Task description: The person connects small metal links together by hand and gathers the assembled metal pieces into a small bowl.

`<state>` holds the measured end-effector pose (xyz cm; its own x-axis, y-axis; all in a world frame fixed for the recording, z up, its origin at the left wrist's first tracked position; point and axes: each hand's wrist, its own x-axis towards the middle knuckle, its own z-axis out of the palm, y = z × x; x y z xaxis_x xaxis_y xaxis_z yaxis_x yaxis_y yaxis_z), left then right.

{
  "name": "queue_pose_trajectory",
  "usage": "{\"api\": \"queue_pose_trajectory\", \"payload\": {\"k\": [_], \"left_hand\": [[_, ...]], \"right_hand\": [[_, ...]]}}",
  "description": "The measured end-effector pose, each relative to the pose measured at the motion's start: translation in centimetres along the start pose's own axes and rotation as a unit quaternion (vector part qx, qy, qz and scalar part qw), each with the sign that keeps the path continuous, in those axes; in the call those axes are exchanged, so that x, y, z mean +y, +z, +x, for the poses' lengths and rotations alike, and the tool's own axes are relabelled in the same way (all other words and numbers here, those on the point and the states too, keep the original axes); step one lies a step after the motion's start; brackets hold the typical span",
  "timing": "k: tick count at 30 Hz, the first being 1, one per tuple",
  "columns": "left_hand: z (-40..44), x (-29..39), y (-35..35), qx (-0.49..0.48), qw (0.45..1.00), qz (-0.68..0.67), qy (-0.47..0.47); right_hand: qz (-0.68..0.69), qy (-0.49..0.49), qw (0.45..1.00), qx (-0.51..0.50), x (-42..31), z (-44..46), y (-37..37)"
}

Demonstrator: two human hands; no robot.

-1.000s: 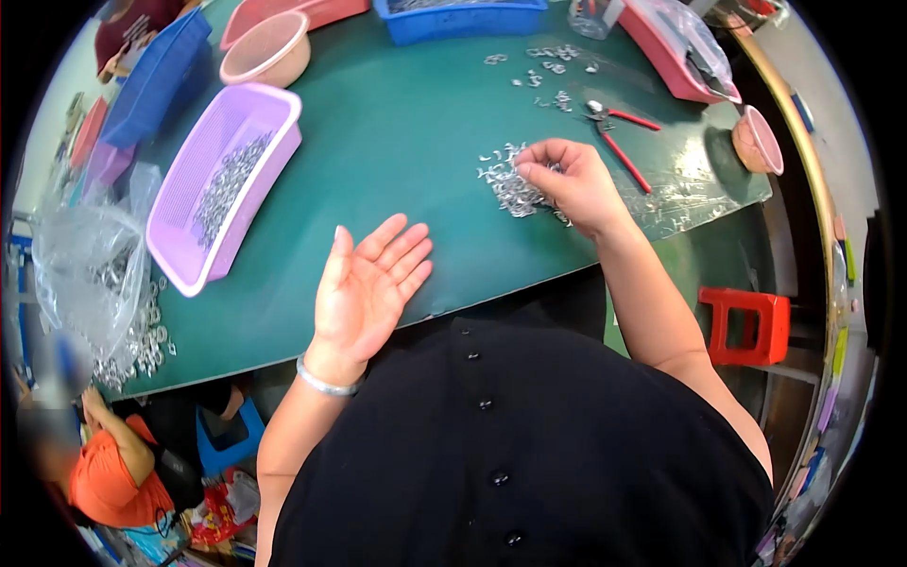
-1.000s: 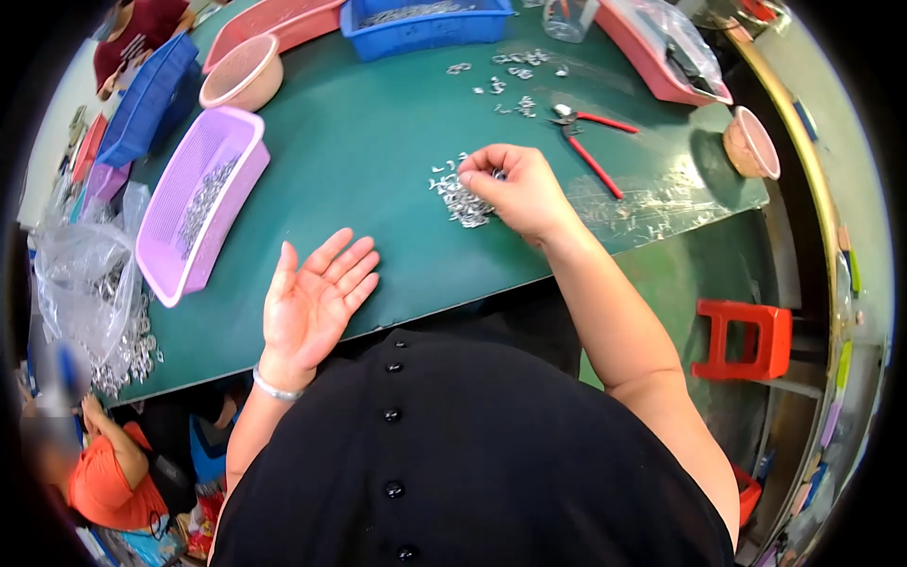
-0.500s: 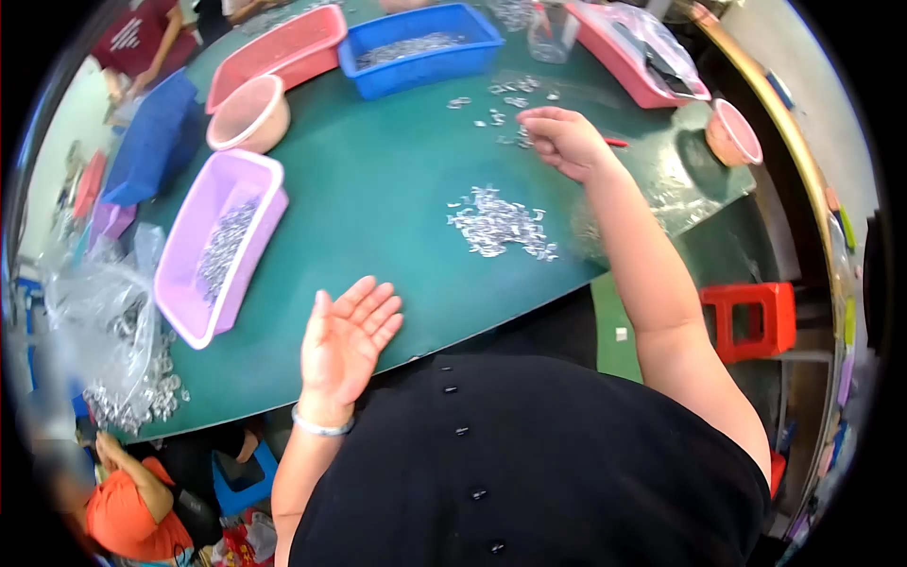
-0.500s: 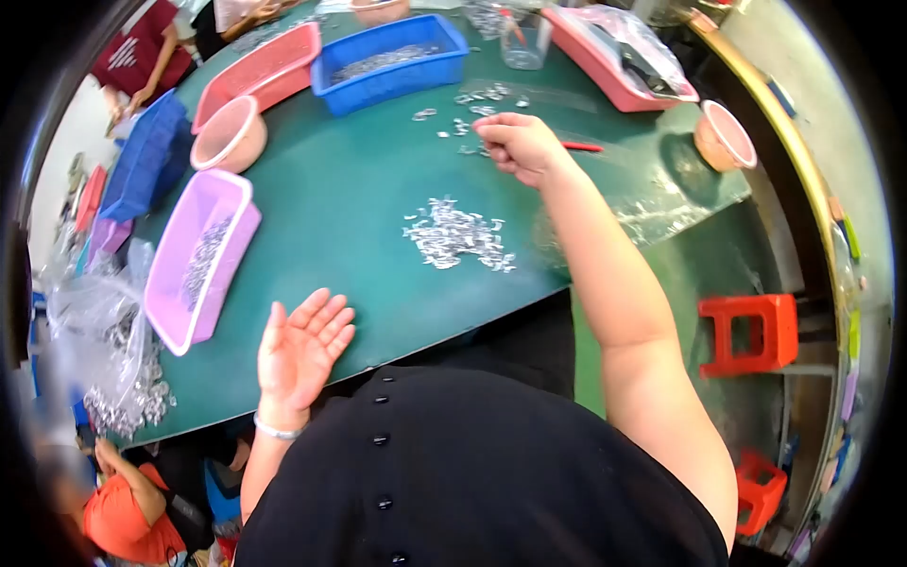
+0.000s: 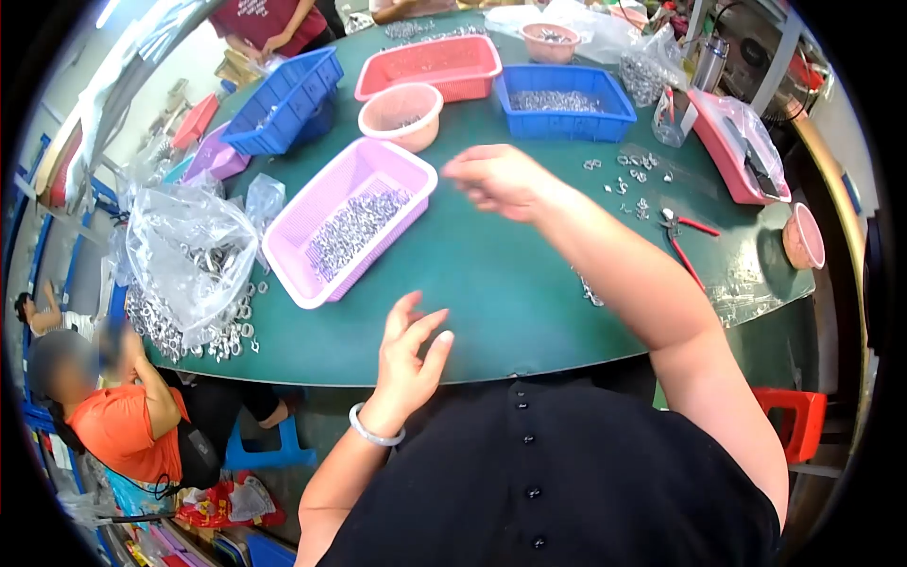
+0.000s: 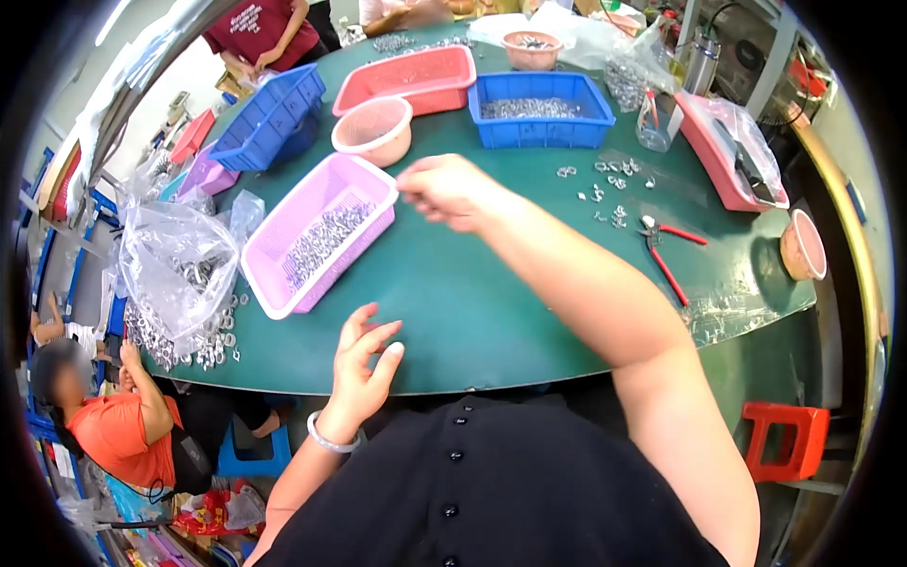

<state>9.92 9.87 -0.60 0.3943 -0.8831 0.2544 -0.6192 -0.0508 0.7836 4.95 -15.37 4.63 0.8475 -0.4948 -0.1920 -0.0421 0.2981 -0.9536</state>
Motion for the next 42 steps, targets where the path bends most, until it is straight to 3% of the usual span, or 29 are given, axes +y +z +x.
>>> {"api": "queue_pose_trajectory", "payload": {"k": [2,6,9,12,14,15,16,18,20,24,26,28,31,34,35,37,40,42], "left_hand": [[0.2,-0.9,-1.4,0.083,0.976,0.171,0.105],[1.2,-1.3,-4.5,0.146,0.943,0.285,0.093],[2.2,-2.5,-6.3,0.153,0.915,0.371,0.035],[2.5,-5.5,-7.0,0.114,0.919,0.378,-0.016],[2.5,-7.0,-7.1,0.114,0.929,0.351,0.006],[2.5,-7.3,-6.9,0.125,0.932,0.34,0.011],[2.6,-7.3,-6.7,0.138,0.934,0.33,0.017],[3.0,-6.7,-6.7,0.148,0.935,0.322,0.027],[3.1,-6.4,-6.7,0.158,0.931,0.327,0.027],[3.4,-7.2,-6.8,0.187,0.925,0.327,0.042],[3.6,-7.3,-6.7,0.203,0.921,0.33,0.045],[3.5,-6.8,-6.7,0.193,0.925,0.325,0.026],[3.5,-6.6,-6.7,0.196,0.918,0.343,0.011],[3.3,-6.7,-6.1,0.206,0.903,0.378,0.001],[3.3,-6.3,-6.2,0.173,0.918,0.354,-0.055],[3.1,-6.2,-5.7,0.179,0.889,0.416,-0.068],[3.4,-2.4,-5.1,0.225,0.876,0.425,0.04],[4.7,0.3,-4.5,0.212,0.919,0.292,0.156]], "right_hand": [[0.003,-0.046,0.999,-0.003,0.0,4.0,4.0],[-0.214,-0.138,0.965,-0.058,1.0,9.6,10.1],[-0.427,-0.162,0.869,-0.191,0.9,10.0,10.6],[-0.511,-0.265,0.803,-0.152,-0.6,10.9,8.8],[-0.528,-0.195,0.826,0.009,-2.3,12.2,6.4],[-0.561,-0.152,0.808,0.098,-1.8,15.0,4.4],[-0.654,-0.307,0.687,0.077,0.3,18.8,0.4],[-0.439,-0.053,0.875,0.195,-2.6,14.9,1.4],[-0.409,-0.009,0.896,0.171,-1.8,17.0,-0.5],[-0.269,-0.044,0.901,0.336,0.1,18.4,-0.5],[-0.131,0.021,0.917,0.377,0.6,20.1,-0.7],[-0.073,0.041,0.971,0.222,0.9,21.2,-3.1],[-0.063,0.036,0.965,0.253,-0.5,19.0,-3.2],[-0.075,-0.031,0.959,0.271,-1.2,15.1,-4.7],[-0.086,-0.058,0.961,0.256,-1.4,13.6,-5.4],[-0.115,-0.079,0.958,0.249,-2.2,9.1,-6.0],[-0.147,-0.068,0.968,0.19,-3.0,1.3,-6.3],[-0.173,-0.049,0.974,0.141,-2.0,-2.5,-6.2]]}}
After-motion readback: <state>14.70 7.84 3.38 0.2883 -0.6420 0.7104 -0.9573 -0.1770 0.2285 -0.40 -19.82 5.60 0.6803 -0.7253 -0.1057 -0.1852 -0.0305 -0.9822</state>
